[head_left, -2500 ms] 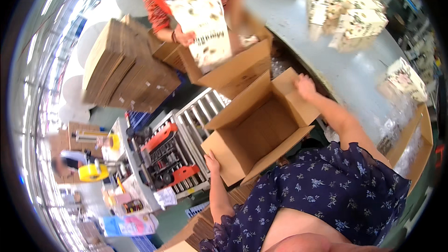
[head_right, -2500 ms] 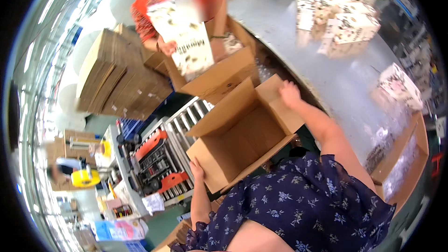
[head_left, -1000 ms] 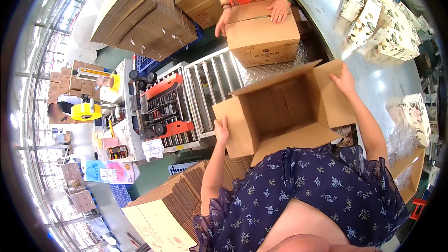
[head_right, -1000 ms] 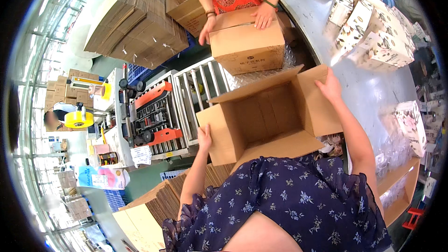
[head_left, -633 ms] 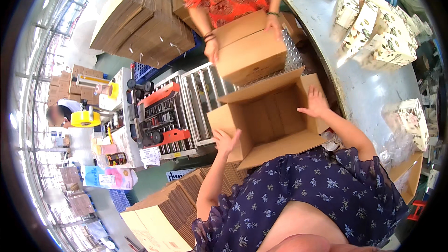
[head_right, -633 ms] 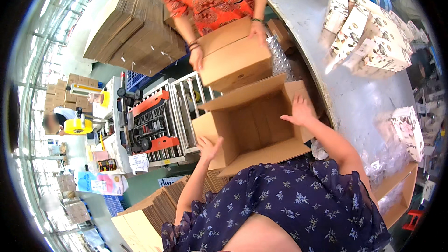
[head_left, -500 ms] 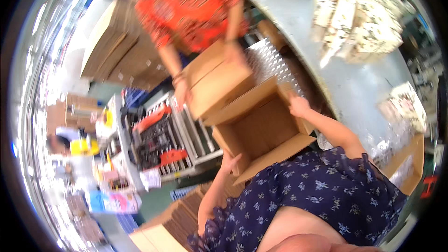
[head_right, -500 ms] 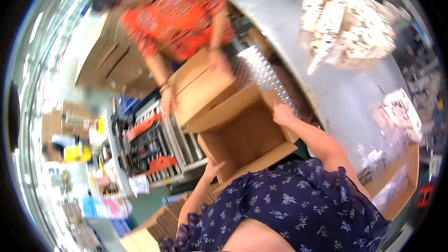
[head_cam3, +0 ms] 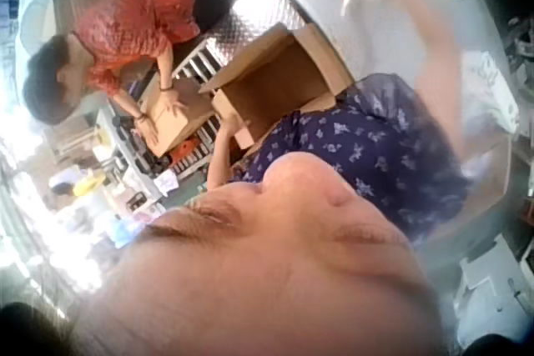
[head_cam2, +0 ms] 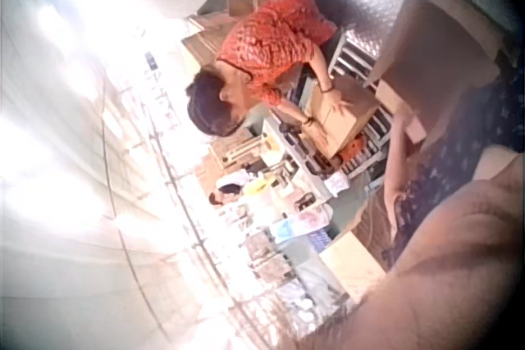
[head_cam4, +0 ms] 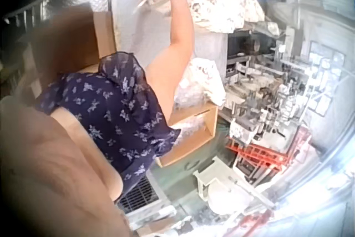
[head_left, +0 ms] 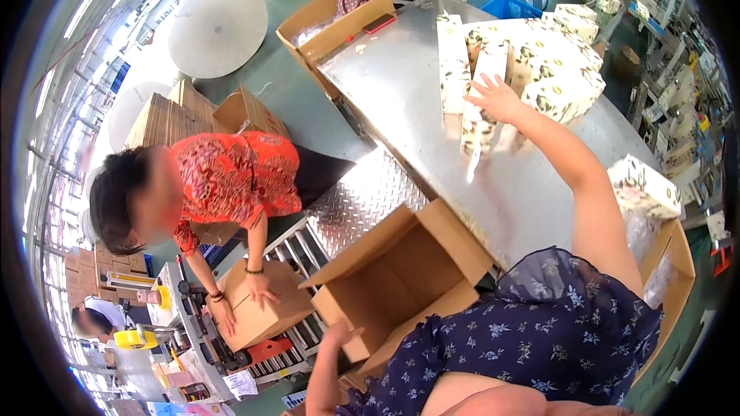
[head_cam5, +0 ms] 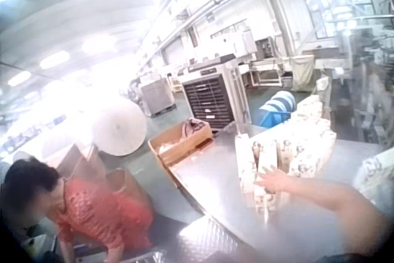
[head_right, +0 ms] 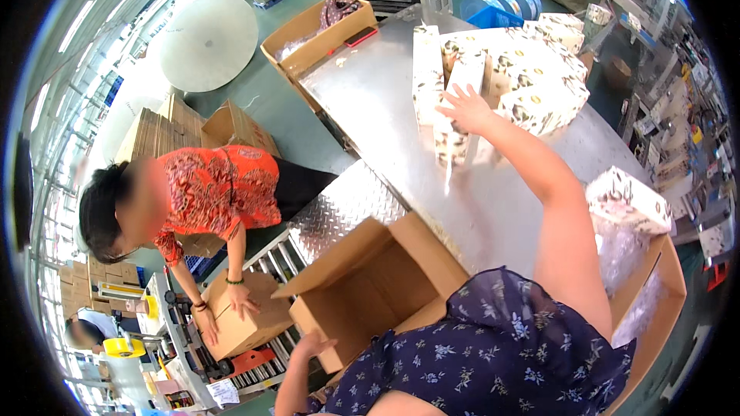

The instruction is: The person picks up wrapped rectangular items from a table, places them inside cardboard boxes, and then moves the loaded boxes onto a conveyor belt system.

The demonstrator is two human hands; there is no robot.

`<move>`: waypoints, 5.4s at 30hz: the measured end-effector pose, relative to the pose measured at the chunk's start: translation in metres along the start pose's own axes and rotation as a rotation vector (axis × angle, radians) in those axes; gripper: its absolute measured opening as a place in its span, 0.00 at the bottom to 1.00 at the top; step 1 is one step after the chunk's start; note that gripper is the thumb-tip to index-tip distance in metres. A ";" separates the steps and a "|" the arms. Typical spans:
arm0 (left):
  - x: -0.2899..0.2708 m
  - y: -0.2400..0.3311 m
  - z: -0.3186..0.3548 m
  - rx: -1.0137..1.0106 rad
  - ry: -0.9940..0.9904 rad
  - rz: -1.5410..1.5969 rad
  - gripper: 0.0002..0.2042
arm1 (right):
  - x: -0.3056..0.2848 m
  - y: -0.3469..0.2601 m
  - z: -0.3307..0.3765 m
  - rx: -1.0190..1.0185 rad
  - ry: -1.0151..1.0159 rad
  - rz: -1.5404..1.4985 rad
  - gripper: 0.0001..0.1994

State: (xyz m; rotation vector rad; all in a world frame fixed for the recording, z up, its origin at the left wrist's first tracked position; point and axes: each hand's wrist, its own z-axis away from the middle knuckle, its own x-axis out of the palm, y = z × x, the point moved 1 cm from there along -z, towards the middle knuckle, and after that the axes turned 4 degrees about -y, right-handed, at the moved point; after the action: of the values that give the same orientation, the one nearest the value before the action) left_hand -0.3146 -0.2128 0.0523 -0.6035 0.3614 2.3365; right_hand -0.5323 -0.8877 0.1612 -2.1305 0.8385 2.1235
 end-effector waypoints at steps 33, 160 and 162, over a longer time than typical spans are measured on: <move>-0.147 0.137 0.125 0.903 0.645 0.813 0.43 | -0.023 0.054 0.135 0.295 0.210 -0.629 0.43; 0.024 0.131 -0.091 0.522 0.183 0.248 0.26 | -0.001 -0.133 0.467 0.582 -0.434 -0.615 0.18; 0.032 0.125 -0.088 0.545 0.185 0.278 0.26 | 0.003 -0.154 0.462 0.562 -0.534 -0.498 0.13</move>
State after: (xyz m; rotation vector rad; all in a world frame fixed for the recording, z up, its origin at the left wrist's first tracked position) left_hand -0.3925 -0.3220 -0.0281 -0.5197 1.1844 2.2902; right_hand -0.9004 -0.5818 0.0695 -1.2442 0.6459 1.7744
